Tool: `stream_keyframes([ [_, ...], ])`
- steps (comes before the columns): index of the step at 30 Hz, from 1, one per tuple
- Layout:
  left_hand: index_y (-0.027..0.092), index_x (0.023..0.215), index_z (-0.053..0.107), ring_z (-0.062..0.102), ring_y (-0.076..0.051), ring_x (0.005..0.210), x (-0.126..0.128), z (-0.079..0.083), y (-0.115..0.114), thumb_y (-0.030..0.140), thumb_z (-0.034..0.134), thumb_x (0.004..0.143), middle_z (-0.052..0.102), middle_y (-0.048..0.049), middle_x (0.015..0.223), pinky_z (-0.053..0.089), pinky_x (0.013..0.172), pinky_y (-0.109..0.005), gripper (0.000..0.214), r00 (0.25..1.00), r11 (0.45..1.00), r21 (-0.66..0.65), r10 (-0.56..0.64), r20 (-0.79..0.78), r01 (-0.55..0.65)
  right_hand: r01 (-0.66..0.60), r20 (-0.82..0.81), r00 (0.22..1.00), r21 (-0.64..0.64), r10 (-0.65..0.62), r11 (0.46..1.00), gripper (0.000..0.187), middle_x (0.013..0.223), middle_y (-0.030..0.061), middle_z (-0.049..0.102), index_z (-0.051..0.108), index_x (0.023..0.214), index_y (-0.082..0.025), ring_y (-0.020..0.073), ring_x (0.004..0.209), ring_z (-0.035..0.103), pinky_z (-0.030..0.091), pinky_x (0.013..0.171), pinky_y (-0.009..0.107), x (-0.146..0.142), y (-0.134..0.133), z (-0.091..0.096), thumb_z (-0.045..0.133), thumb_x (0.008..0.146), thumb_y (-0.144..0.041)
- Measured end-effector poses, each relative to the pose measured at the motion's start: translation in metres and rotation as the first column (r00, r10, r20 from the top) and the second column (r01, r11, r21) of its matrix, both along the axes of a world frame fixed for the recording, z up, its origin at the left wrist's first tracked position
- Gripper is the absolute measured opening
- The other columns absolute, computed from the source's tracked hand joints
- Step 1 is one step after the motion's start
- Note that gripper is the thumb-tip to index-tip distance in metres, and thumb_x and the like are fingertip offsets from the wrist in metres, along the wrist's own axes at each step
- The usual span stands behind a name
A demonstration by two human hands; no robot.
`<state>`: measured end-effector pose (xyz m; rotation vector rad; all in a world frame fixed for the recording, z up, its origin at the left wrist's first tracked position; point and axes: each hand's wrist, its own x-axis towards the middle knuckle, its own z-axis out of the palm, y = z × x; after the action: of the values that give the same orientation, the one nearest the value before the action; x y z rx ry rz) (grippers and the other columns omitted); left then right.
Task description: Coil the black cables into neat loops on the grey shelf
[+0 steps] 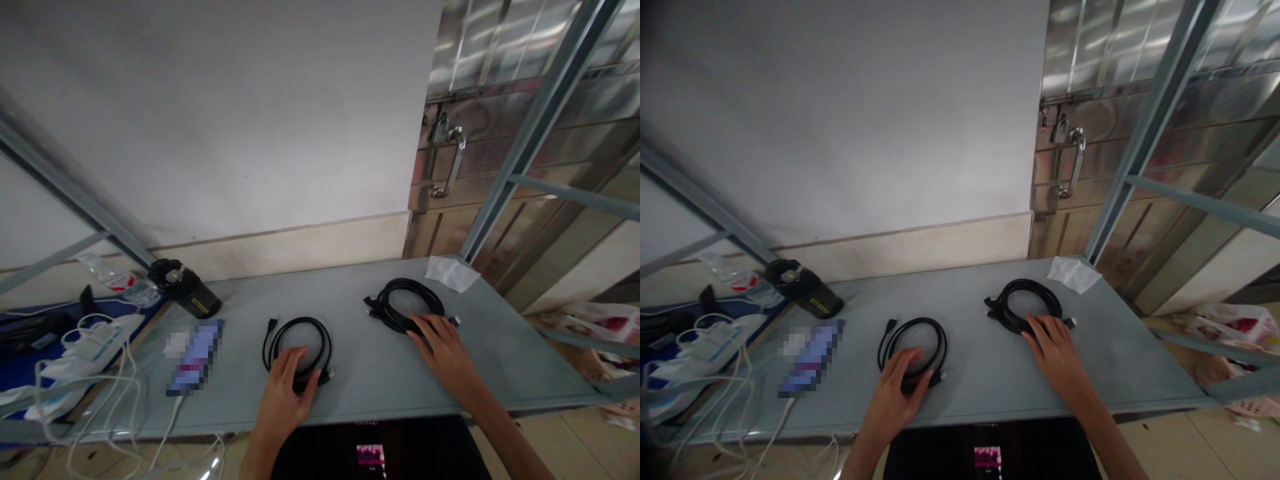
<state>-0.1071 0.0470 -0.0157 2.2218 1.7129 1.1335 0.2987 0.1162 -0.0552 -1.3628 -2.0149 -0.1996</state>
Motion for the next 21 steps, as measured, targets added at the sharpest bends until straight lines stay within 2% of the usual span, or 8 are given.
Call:
stream_keyframes([
  [3,0.023,0.127,0.072,0.076,-0.032,0.108,0.003,0.008,-0.003,0.045,0.076,0.099,0.076,-0.0141,0.119,0.066,0.097,-0.049,0.036,0.997,0.997,-0.059,-0.056,-0.047,0.053,0.023,-0.021,1.000,0.018,-0.022,1.000,0.030,0.116,0.0130,0.074,0.070,0.127,-0.021,0.0328,0.110,0.070,0.056,0.101,0.052,0.002,-0.001,0.005,0.054,0.116,-0.044],
  [6,0.023,0.117,0.074,0.076,-0.032,0.105,0.001,0.015,-0.003,0.052,0.080,0.096,0.077,-0.0137,0.114,0.066,0.092,-0.047,0.036,0.994,0.990,-0.094,-0.105,-0.032,0.101,0.029,-0.075,0.997,0.030,-0.027,0.999,0.024,0.111,0.0116,0.074,0.066,0.118,-0.022,0.0311,0.105,0.070,0.055,0.097,0.049,0.003,0.000,0.008,0.054,0.117,-0.042],
  [10,0.024,0.113,0.078,0.076,-0.034,0.103,-0.002,0.014,0.001,0.069,0.094,0.077,0.078,-0.0132,0.115,0.066,0.091,-0.047,0.060,0.992,0.986,-0.119,-0.120,-0.034,0.116,0.077,-0.210,0.976,0.052,-0.065,0.996,0.029,0.105,0.0116,0.074,0.063,0.115,-0.022,0.0305,0.099,0.071,0.055,0.094,0.046,0.006,0.001,0.006,0.050,0.117,-0.048],
  [12,0.025,0.112,0.079,0.077,-0.034,0.101,-0.003,0.008,0.004,0.071,0.095,0.074,0.079,-0.0120,0.113,0.066,0.091,-0.048,0.062,0.994,0.990,-0.111,-0.096,-0.045,0.091,0.107,-0.326,0.940,0.013,-0.097,0.994,0.036,0.099,0.0098,0.074,0.062,0.115,-0.023,0.0299,0.094,0.072,0.055,0.091,0.045,0.008,0.001,0.005,0.048,0.117,-0.056],
  [15,0.026,0.110,0.081,0.078,-0.033,0.102,-0.003,-0.004,0.008,0.068,0.088,0.085,0.080,-0.0108,0.112,0.066,0.093,-0.048,0.049,0.997,0.996,-0.082,-0.049,-0.063,0.044,0.175,-0.500,0.838,-0.131,-0.218,0.976,0.048,0.090,0.0068,0.073,0.061,0.107,-0.024,0.0275,0.083,0.070,0.053,0.082,0.041,0.013,-0.003,0.008,0.044,0.114,-0.068],
  [17,0.026,0.111,0.080,0.078,-0.032,0.105,-0.005,-0.012,0.010,0.064,0.079,0.096,0.080,-0.0103,0.112,0.065,0.096,-0.049,0.041,0.997,0.999,-0.049,-0.006,-0.073,0.002,0.252,-0.581,0.748,-0.200,-0.322,0.947,0.054,0.092,0.0072,0.073,0.059,0.100,-0.025,0.0266,0.083,0.070,0.050,0.081,0.041,0.016,-0.007,0.013,0.040,0.113,-0.074],
  [19,0.026,0.117,0.079,0.077,-0.032,0.107,-0.006,-0.019,0.012,0.060,0.068,0.105,0.079,-0.0098,0.114,0.064,0.097,-0.050,0.037,0.997,0.999,-0.006,0.042,-0.069,-0.043,0.317,-0.666,0.650,-0.198,-0.365,0.927,0.057,0.090,0.0061,0.070,0.056,0.095,-0.025,0.0262,0.087,0.070,0.049,0.083,0.041,0.019,-0.011,0.018,0.038,0.112,-0.076],
  [21,0.026,0.126,0.077,0.076,-0.032,0.109,-0.007,-0.023,0.014,0.056,0.061,0.110,0.079,-0.0100,0.117,0.063,0.099,-0.052,0.037,0.995,0.996,0.045,0.083,-0.060,-0.080,0.361,-0.760,0.555,-0.147,-0.338,0.921,0.056,0.084,0.0021,0.064,0.052,0.091,-0.025,0.0244,0.085,0.070,0.049,0.083,0.040,0.021,-0.015,0.024,0.039,0.112,-0.076],
])
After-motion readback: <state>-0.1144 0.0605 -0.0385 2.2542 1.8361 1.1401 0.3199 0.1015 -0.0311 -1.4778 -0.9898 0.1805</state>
